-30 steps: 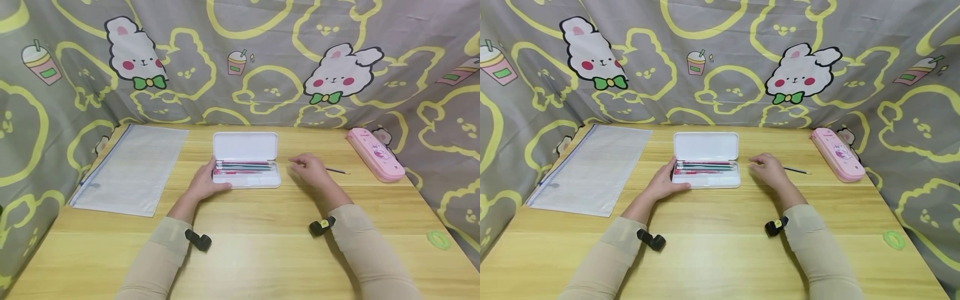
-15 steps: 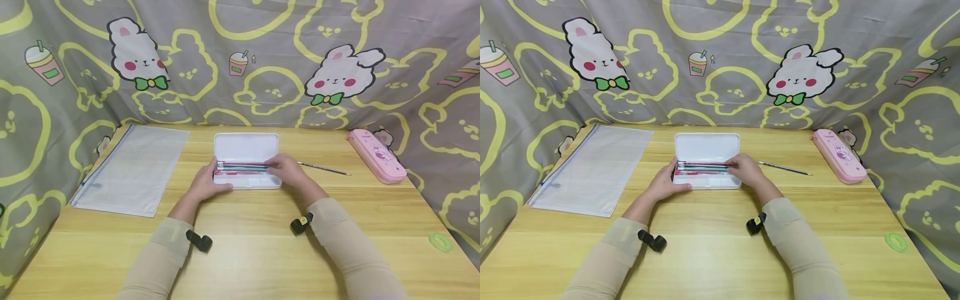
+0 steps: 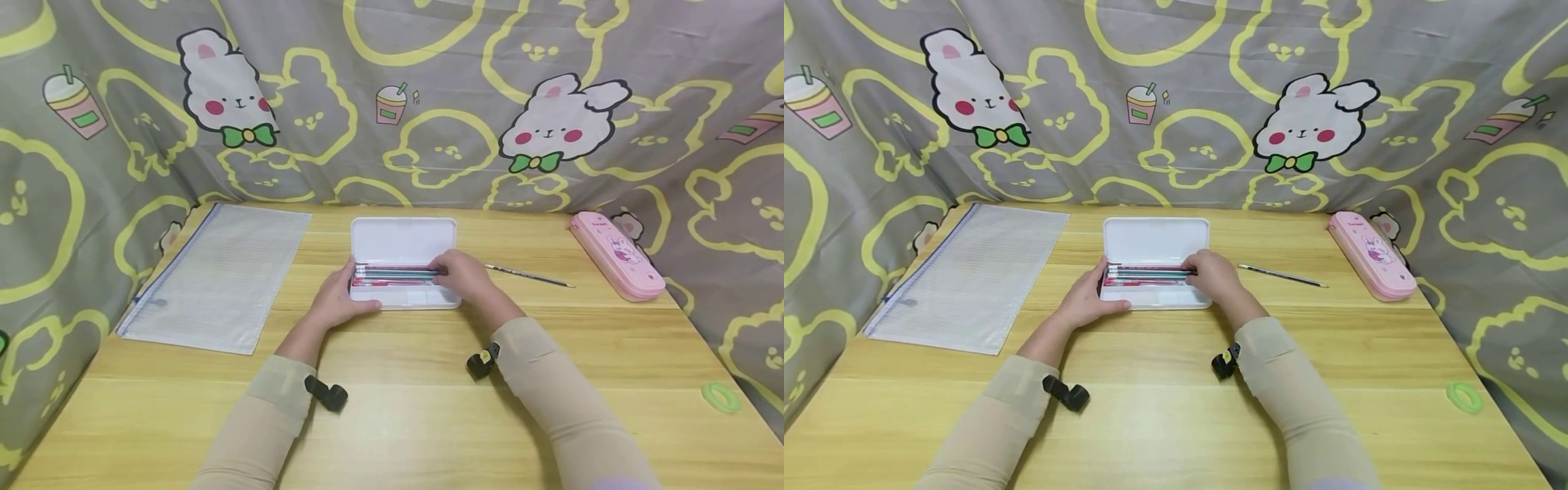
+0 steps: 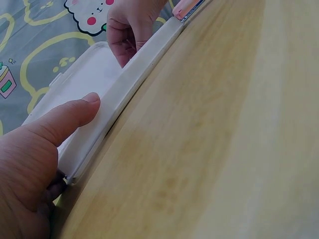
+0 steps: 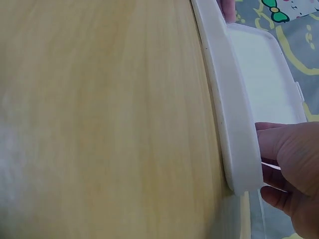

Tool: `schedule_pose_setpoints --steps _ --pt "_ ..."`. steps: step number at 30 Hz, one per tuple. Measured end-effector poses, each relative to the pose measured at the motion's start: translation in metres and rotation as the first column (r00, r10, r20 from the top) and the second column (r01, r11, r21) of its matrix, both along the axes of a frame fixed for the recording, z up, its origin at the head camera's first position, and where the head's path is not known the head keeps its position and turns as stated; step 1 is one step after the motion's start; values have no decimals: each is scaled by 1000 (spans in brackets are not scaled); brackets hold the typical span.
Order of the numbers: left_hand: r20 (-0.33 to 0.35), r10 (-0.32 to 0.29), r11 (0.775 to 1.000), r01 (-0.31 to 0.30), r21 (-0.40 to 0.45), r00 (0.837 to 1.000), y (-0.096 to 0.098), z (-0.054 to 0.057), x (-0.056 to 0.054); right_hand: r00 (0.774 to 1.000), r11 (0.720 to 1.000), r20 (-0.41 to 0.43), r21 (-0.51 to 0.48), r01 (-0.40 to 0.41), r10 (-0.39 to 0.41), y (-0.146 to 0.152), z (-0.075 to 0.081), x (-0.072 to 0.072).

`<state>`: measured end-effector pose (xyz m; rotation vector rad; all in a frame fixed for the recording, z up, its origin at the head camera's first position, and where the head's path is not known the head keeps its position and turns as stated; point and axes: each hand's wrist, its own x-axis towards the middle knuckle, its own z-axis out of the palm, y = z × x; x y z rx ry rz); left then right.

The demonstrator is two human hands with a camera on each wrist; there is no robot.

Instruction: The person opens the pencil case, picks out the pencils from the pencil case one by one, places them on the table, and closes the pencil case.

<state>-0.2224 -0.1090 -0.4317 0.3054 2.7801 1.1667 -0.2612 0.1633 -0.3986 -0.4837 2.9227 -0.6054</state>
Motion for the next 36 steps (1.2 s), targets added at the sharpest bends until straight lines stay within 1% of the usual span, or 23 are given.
schedule_pose_setpoints --steps 4,8,13,16,20,24,30,32,36 --pt "-8 -1 1000 1 -4 1000 0 -2 -1 1000 1000 13 -26 4 -4 0 -2 -2" --pt "-11 -5 1000 5 -8 1000 0 -1 0 997 997 72 -72 33 -28 1 -5 -5" --pt "-5 -1 1000 1 -1 1000 0 0 1 993 992 112 -114 55 -42 3 -8 -7" --pt "-6 1 1000 -1 0 1000 0 0 1 992 986 122 -156 61 -42 6 -9 -6" --pt "-17 -2 1000 2 -5 1000 -1 0 1 990 974 135 -216 73 -44 11 -5 -3" --pt "-28 -6 1000 5 -10 1000 -1 -1 0 991 965 128 -249 77 -46 20 2 1" --pt "-37 -7 1000 7 -8 999 -1 -1 0 989 960 114 -253 117 -91 44 9 6" --pt "-35 -5 1000 4 -7 999 -1 -2 0 991 962 96 -250 114 -93 55 10 8" --pt "-27 -2 1000 2 0 1000 -1 -2 0 995 966 35 -239 100 -95 80 12 16"
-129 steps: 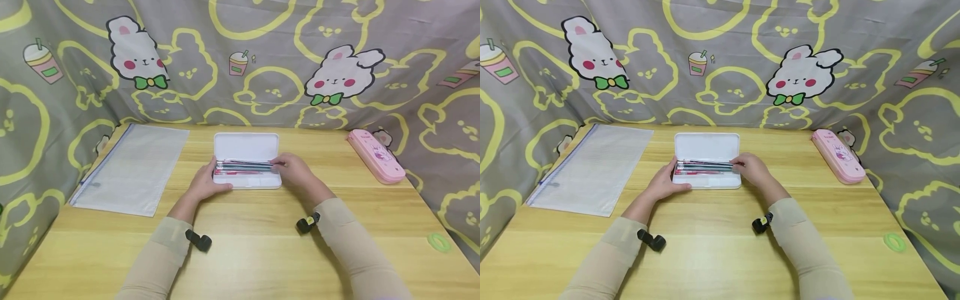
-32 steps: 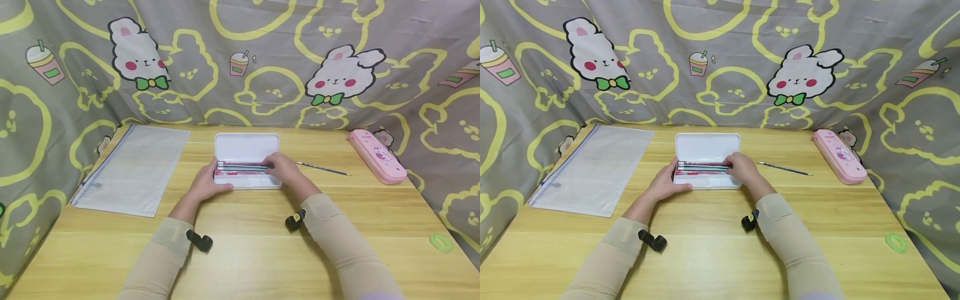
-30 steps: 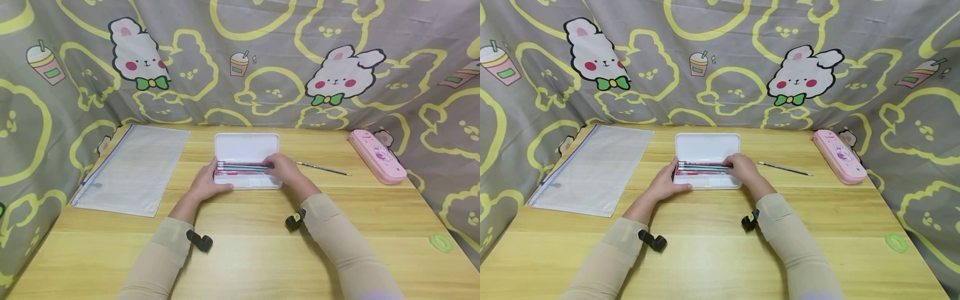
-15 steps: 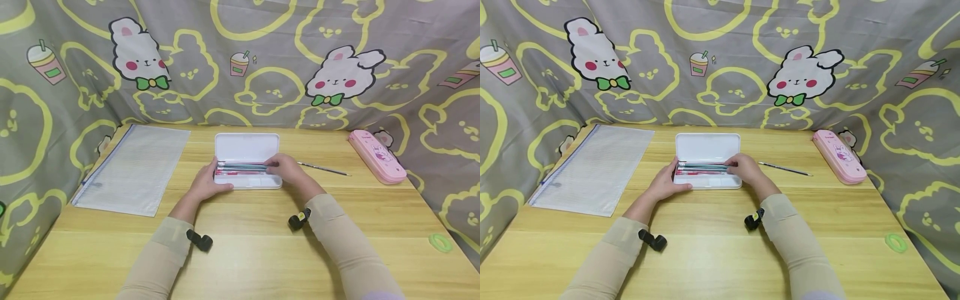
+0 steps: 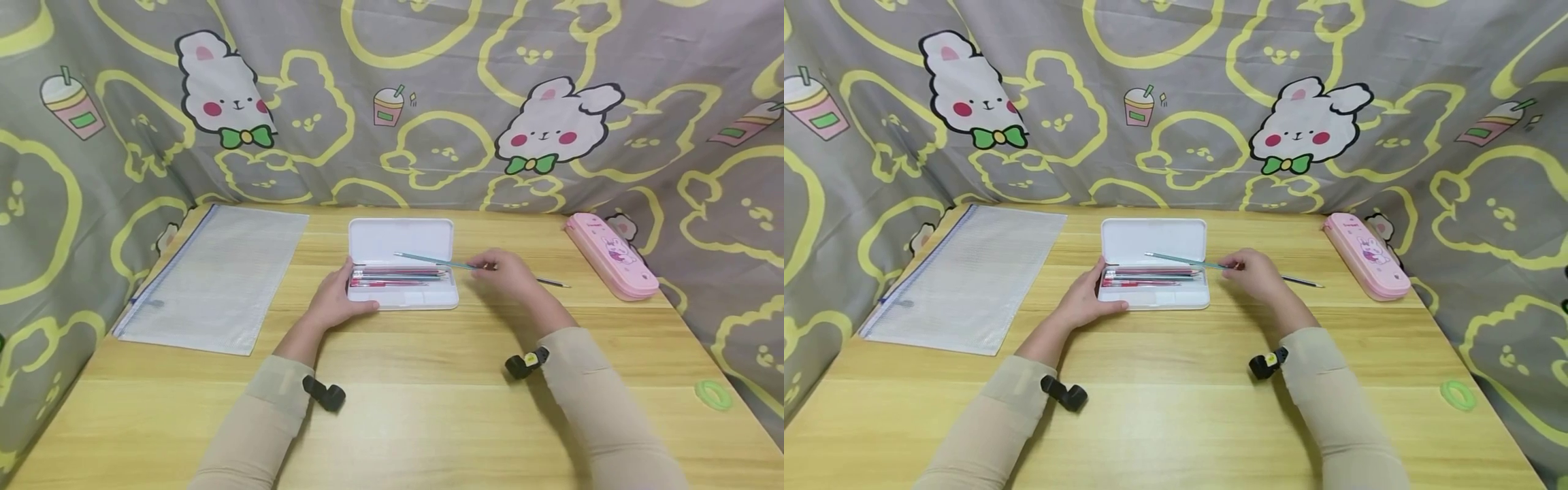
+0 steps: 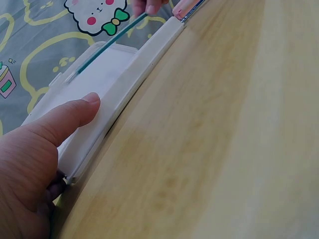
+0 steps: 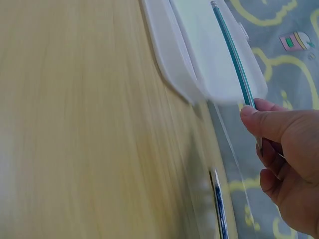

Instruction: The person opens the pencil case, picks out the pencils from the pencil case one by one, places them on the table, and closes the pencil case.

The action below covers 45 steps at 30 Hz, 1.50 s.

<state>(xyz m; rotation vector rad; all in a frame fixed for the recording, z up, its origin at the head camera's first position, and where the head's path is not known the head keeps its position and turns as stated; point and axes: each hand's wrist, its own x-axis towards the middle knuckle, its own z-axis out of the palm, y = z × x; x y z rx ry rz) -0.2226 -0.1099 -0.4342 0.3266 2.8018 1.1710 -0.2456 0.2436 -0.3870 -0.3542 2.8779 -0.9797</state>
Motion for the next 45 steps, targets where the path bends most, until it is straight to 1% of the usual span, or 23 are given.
schedule_pose_setpoints --steps 3,10,13,18,21,26,30,39,45 --pt "3 -3 1000 3 -1 1000 0 0 0 999 999 -38 18 29 -28 21 0 7" --pt "8 -5 1000 5 2 1000 -1 1 0 992 994 -76 40 102 -98 67 -6 23" --pt "9 -3 1000 3 5 1000 0 1 1 991 991 -61 43 125 -122 83 -10 27" --pt "10 -6 1000 6 9 1000 0 -1 0 988 985 -27 86 152 -151 105 -17 29" --pt "13 -4 1000 4 12 1000 0 -1 0 988 981 -35 116 156 -152 116 -21 30" --pt "19 -4 1000 4 11 1000 0 -1 0 985 973 -47 151 172 -166 127 -24 31" --pt "20 -6 1000 5 13 1000 0 1 1 984 972 -52 157 174 -168 130 -26 30" --pt "31 2 1000 -2 1 1000 1 -1 1 987 973 -35 170 158 -154 130 -28 27" --pt "29 1 1000 -1 2 1000 0 0 1 991 974 -32 184 134 -130 130 -27 26"
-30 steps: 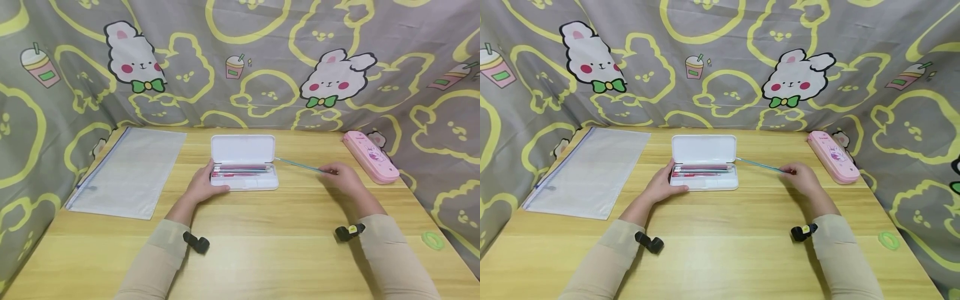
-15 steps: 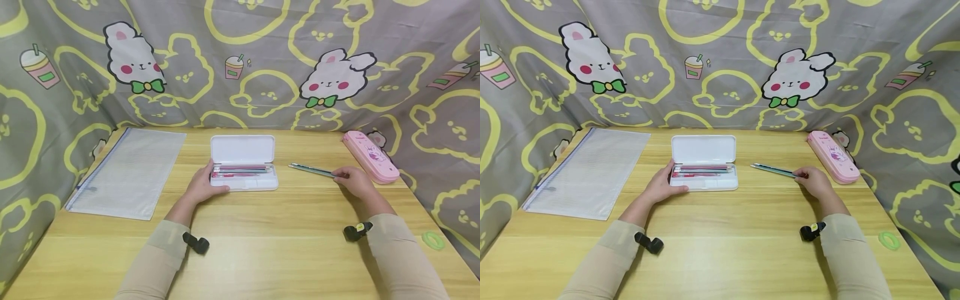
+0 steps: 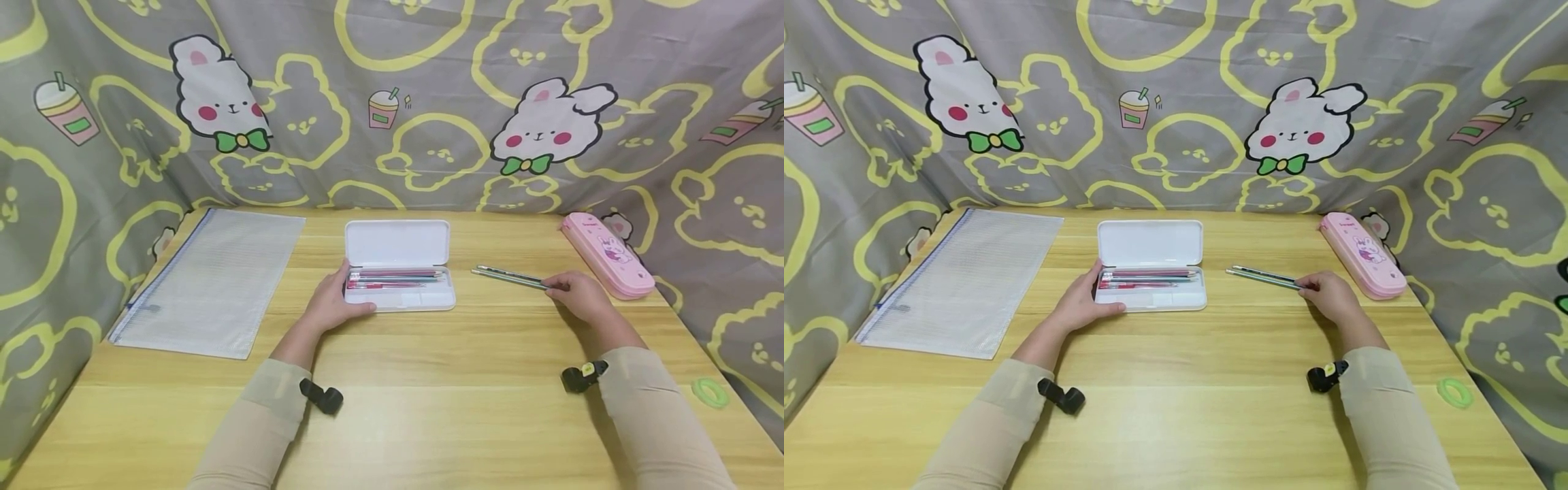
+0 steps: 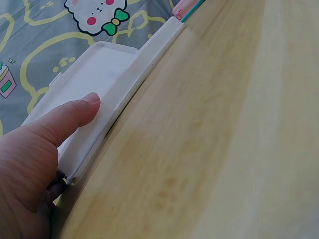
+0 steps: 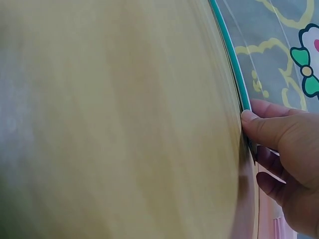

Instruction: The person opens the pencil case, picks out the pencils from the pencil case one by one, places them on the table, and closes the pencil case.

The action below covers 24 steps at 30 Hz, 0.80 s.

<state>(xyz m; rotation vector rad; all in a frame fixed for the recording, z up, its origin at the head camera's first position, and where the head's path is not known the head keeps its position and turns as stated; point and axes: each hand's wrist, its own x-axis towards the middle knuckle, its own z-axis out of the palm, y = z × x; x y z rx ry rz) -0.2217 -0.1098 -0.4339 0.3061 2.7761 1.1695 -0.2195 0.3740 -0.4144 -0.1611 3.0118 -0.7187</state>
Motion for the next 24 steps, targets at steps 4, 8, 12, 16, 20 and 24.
schedule_pose_setpoints --steps 4,8,12,16,20,24 --pt "2 2 1000 -2 3 1000 0 -1 0 1000 1000 11 9 -6 6 0 0 0" --pt "-1 2 1000 -2 8 1000 0 -2 0 1000 1000 23 9 0 0 0 -1 0" --pt "-3 1 1000 -1 13 1000 0 -1 0 999 1000 32 4 2 -2 -1 0 -1" --pt "-7 -1 1000 1 8 1000 0 -1 -1 1000 1000 8 -24 17 -17 -5 3 -1" --pt "-9 -3 1000 3 3 1000 1 -1 -2 999 997 -46 -72 14 -18 -19 11 -2" --pt "-3 1 1000 -1 -4 1000 1 0 -2 997 993 -83 -118 -20 10 -46 21 -6"
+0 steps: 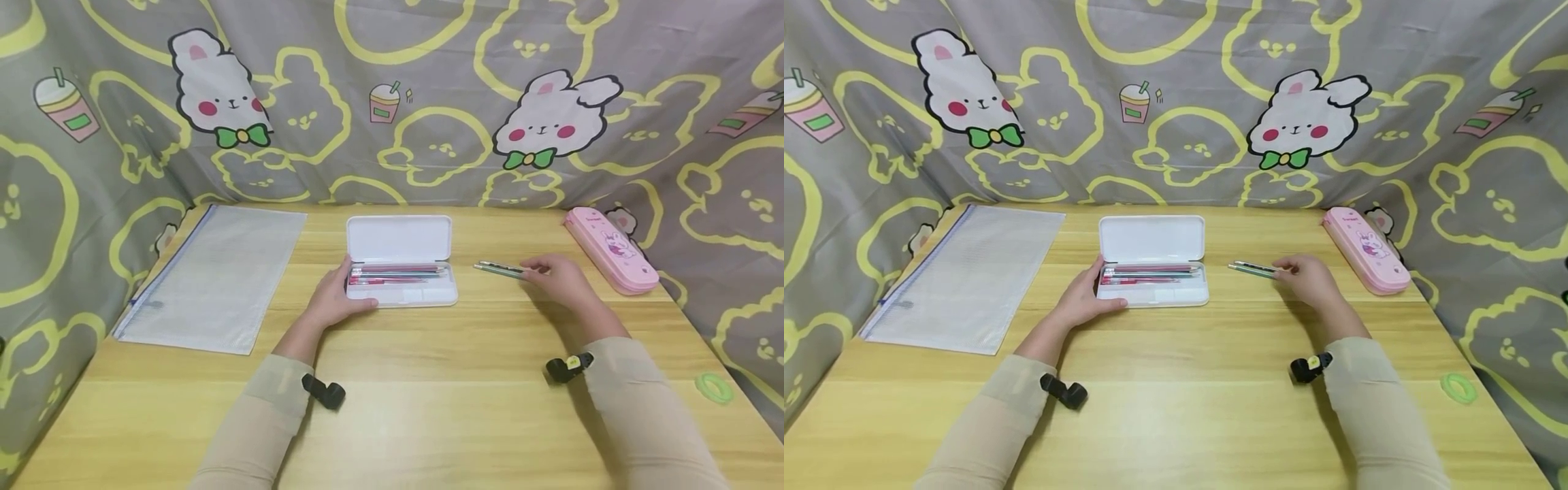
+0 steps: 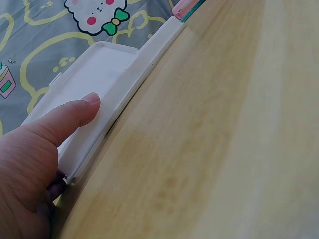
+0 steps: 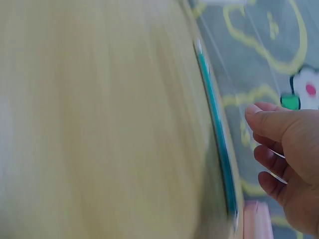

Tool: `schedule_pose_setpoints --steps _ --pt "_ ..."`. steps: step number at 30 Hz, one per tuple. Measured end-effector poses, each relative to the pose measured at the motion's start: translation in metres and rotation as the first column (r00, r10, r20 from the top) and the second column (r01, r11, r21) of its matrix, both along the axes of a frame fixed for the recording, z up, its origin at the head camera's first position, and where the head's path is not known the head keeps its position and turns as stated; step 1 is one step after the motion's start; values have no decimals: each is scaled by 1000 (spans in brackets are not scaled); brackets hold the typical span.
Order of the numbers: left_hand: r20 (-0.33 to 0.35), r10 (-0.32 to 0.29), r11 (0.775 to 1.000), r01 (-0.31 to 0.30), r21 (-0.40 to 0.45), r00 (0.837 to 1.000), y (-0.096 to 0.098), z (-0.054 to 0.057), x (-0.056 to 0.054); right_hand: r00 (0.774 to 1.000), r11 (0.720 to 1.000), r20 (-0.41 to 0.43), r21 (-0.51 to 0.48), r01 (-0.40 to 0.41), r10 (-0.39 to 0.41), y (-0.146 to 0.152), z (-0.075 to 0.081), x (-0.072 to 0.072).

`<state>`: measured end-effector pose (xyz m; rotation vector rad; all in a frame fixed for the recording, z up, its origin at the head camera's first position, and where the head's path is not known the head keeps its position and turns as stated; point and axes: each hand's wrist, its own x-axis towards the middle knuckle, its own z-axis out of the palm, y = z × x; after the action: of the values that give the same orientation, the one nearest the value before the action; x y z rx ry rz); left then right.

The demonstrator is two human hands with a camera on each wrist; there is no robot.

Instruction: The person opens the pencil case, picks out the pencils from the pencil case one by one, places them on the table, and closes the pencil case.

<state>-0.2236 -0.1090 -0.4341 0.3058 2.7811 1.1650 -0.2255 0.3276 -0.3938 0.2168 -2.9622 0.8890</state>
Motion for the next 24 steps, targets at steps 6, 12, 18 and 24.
schedule_pose_setpoints --steps 6,12,18,24 --pt "-5 2 1000 -2 -7 1000 0 0 0 995 995 3 -15 -98 98 -47 8 -12" --pt "3 -1 1000 1 -1 1000 0 0 -1 982 981 13 -46 -188 188 -90 9 -19" --pt "-2 -5 1000 5 12 1000 0 0 -1 971 970 40 -63 -233 236 -123 4 -23" --pt "-13 -1 1000 1 9 1000 0 0 0 964 966 81 -59 -250 254 -143 1 -29"
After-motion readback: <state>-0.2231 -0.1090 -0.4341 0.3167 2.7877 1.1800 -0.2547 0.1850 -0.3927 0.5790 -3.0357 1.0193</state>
